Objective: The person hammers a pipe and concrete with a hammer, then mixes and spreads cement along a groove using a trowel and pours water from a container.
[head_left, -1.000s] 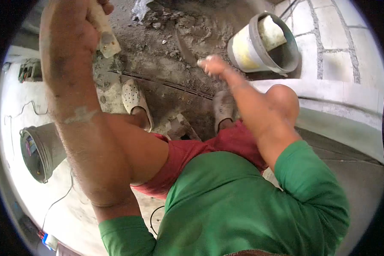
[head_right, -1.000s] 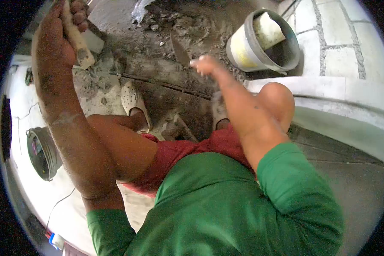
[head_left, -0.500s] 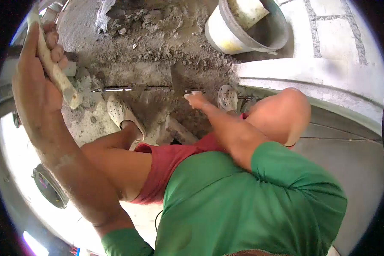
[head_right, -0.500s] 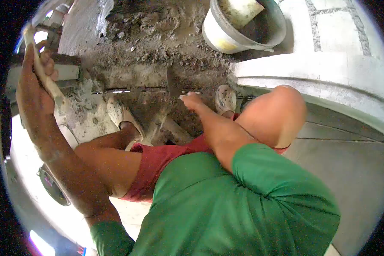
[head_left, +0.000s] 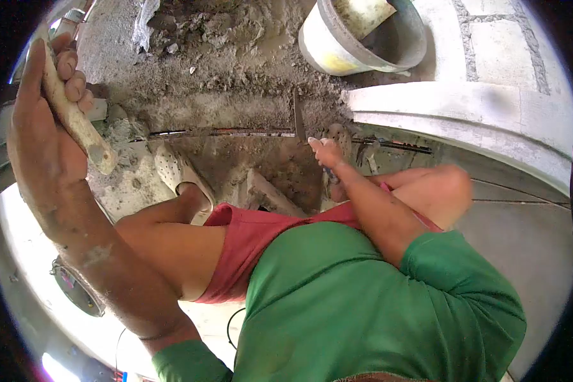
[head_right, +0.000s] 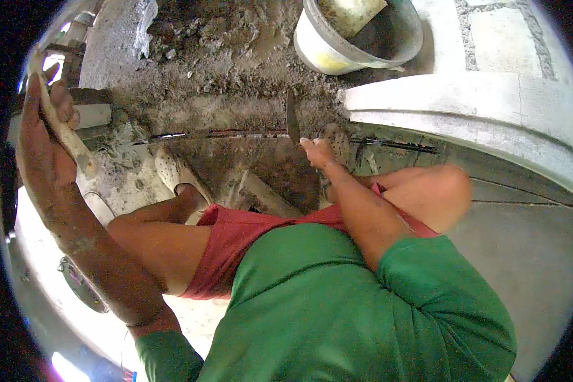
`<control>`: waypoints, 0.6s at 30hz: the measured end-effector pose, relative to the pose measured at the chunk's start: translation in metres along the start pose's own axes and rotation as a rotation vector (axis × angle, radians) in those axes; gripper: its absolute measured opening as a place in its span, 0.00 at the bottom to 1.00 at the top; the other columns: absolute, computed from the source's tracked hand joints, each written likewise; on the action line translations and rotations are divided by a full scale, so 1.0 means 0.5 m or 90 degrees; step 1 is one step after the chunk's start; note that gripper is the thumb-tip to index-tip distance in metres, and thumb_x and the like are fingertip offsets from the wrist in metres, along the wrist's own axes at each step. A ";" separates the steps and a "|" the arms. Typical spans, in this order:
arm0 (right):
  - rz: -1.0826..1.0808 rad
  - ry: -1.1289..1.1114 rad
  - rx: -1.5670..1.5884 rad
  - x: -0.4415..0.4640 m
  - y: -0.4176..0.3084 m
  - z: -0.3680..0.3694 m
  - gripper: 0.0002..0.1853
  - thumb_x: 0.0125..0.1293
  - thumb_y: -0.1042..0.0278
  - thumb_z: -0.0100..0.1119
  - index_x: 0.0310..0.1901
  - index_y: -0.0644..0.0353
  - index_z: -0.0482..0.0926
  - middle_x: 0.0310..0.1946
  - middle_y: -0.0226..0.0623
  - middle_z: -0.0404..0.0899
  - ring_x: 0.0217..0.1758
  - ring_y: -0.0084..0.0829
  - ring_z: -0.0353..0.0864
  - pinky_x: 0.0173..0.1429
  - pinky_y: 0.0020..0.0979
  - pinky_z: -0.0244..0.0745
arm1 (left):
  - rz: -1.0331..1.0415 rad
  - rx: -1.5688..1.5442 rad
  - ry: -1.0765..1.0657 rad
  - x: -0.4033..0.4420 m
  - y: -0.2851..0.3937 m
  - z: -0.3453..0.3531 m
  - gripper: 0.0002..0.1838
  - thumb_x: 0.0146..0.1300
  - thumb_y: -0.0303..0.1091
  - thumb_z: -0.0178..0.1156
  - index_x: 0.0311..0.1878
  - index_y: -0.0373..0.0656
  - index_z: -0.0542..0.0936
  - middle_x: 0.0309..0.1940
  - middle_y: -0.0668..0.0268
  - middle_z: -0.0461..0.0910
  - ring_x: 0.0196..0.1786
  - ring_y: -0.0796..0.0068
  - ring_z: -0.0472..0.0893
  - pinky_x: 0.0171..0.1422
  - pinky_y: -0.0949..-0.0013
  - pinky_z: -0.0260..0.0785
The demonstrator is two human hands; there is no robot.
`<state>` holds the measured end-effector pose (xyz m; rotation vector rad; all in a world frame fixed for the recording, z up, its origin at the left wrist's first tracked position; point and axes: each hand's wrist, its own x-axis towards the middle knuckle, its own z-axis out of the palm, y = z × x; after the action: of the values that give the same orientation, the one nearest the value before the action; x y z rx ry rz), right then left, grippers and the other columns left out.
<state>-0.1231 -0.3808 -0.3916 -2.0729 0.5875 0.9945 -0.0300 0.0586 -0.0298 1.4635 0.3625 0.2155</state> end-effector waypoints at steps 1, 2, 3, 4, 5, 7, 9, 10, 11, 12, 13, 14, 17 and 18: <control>-0.030 0.001 -0.080 0.011 0.006 -0.003 0.27 0.67 0.41 0.55 0.37 0.63 0.78 0.28 0.40 0.80 0.28 0.33 0.81 0.32 0.39 0.75 | -0.004 -0.011 -0.009 0.001 0.000 -0.003 0.19 0.72 0.42 0.57 0.53 0.33 0.76 0.28 0.73 0.74 0.28 0.87 0.71 0.31 0.80 0.64; -0.029 -0.002 -0.079 0.018 0.004 -0.004 0.27 0.67 0.41 0.55 0.37 0.63 0.78 0.28 0.40 0.80 0.28 0.33 0.81 0.32 0.39 0.75 | -0.009 -0.022 -0.016 -0.001 -0.001 -0.004 0.19 0.72 0.42 0.57 0.53 0.33 0.76 0.28 0.73 0.74 0.28 0.87 0.71 0.31 0.80 0.64; -0.151 0.029 -0.230 0.028 -0.002 -0.003 0.29 0.65 0.39 0.55 0.41 0.64 0.79 0.33 0.45 0.82 0.34 0.42 0.82 0.40 0.44 0.75 | -0.009 -0.019 -0.015 -0.003 0.000 -0.003 0.19 0.72 0.42 0.57 0.53 0.33 0.76 0.28 0.73 0.74 0.28 0.87 0.71 0.31 0.80 0.64; -0.274 0.060 -0.377 0.040 -0.009 0.002 0.31 0.64 0.36 0.55 0.45 0.64 0.80 0.38 0.49 0.84 0.40 0.50 0.83 0.47 0.49 0.74 | -0.004 -0.019 -0.025 -0.005 0.000 -0.001 0.19 0.72 0.41 0.57 0.53 0.32 0.76 0.28 0.73 0.73 0.29 0.86 0.71 0.31 0.80 0.63; -0.275 0.057 -0.372 0.045 -0.027 0.000 0.31 0.64 0.36 0.55 0.45 0.64 0.80 0.38 0.49 0.84 0.40 0.50 0.83 0.47 0.49 0.74 | 0.001 -0.019 -0.035 -0.006 -0.001 0.001 0.19 0.72 0.41 0.56 0.52 0.32 0.76 0.28 0.73 0.73 0.29 0.86 0.71 0.31 0.79 0.63; -0.236 -0.052 -0.499 0.048 -0.073 -0.013 0.28 0.64 0.40 0.54 0.47 0.60 0.80 0.47 0.53 0.82 0.54 0.54 0.80 0.57 0.51 0.72 | -0.005 -0.032 -0.028 -0.012 -0.002 0.001 0.19 0.72 0.41 0.56 0.52 0.32 0.76 0.28 0.72 0.73 0.29 0.85 0.71 0.31 0.79 0.62; -0.254 -0.072 -0.552 0.073 -0.072 -0.022 0.27 0.64 0.40 0.54 0.48 0.59 0.80 0.47 0.52 0.82 0.53 0.53 0.80 0.57 0.50 0.73 | -0.006 -0.048 -0.014 -0.017 0.003 0.002 0.18 0.72 0.41 0.56 0.52 0.32 0.76 0.28 0.71 0.73 0.28 0.84 0.71 0.30 0.79 0.62; -0.270 -0.091 -0.606 0.085 -0.069 -0.028 0.26 0.65 0.41 0.54 0.48 0.59 0.80 0.47 0.52 0.82 0.53 0.52 0.81 0.57 0.50 0.74 | -0.014 -0.044 0.029 -0.020 0.006 0.003 0.18 0.72 0.40 0.56 0.52 0.32 0.76 0.28 0.71 0.74 0.28 0.84 0.71 0.30 0.79 0.61; -0.257 -0.077 -0.655 0.086 -0.070 -0.038 0.25 0.65 0.43 0.54 0.48 0.58 0.80 0.46 0.51 0.82 0.53 0.52 0.81 0.57 0.51 0.74 | -0.025 -0.040 0.073 -0.021 0.007 0.001 0.18 0.73 0.40 0.56 0.52 0.32 0.76 0.29 0.70 0.74 0.28 0.84 0.70 0.30 0.79 0.61; -0.259 -0.082 -0.656 0.096 -0.063 -0.049 0.25 0.65 0.43 0.54 0.48 0.58 0.80 0.46 0.51 0.82 0.53 0.52 0.81 0.57 0.51 0.74 | -0.027 -0.037 0.078 -0.022 0.008 -0.006 0.18 0.73 0.40 0.56 0.52 0.32 0.76 0.29 0.70 0.74 0.28 0.84 0.70 0.30 0.79 0.61; -0.229 -0.065 -0.634 0.106 -0.057 -0.063 0.24 0.65 0.43 0.55 0.48 0.58 0.80 0.46 0.50 0.83 0.52 0.52 0.81 0.56 0.51 0.74 | -0.022 -0.024 0.086 -0.023 0.010 -0.013 0.18 0.73 0.40 0.56 0.52 0.32 0.76 0.29 0.70 0.74 0.28 0.83 0.70 0.30 0.79 0.61; -0.199 -0.047 -0.612 0.115 -0.057 -0.074 0.24 0.65 0.43 0.55 0.48 0.57 0.80 0.46 0.50 0.83 0.52 0.52 0.81 0.56 0.52 0.74 | -0.016 -0.012 0.093 -0.022 0.011 -0.018 0.17 0.72 0.40 0.56 0.52 0.33 0.76 0.29 0.70 0.74 0.28 0.83 0.70 0.30 0.79 0.61; -0.196 0.013 -0.632 0.140 -0.072 -0.095 0.23 0.67 0.44 0.55 0.49 0.57 0.78 0.47 0.50 0.82 0.52 0.52 0.81 0.56 0.52 0.74 | -0.022 0.014 0.123 -0.019 0.012 -0.027 0.18 0.72 0.40 0.56 0.54 0.33 0.75 0.31 0.70 0.74 0.28 0.84 0.70 0.31 0.79 0.61; -0.197 0.009 -0.634 0.151 -0.085 -0.097 0.23 0.67 0.44 0.55 0.49 0.57 0.78 0.47 0.50 0.82 0.52 0.52 0.81 0.56 0.52 0.74 | -0.018 0.019 0.077 -0.017 0.012 -0.031 0.18 0.72 0.40 0.56 0.54 0.34 0.75 0.31 0.71 0.73 0.28 0.85 0.69 0.31 0.79 0.61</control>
<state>-0.0282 -0.3988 -0.4136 -2.8892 -0.3254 1.2130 -0.0432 0.0704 -0.0237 1.4772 0.4864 0.2772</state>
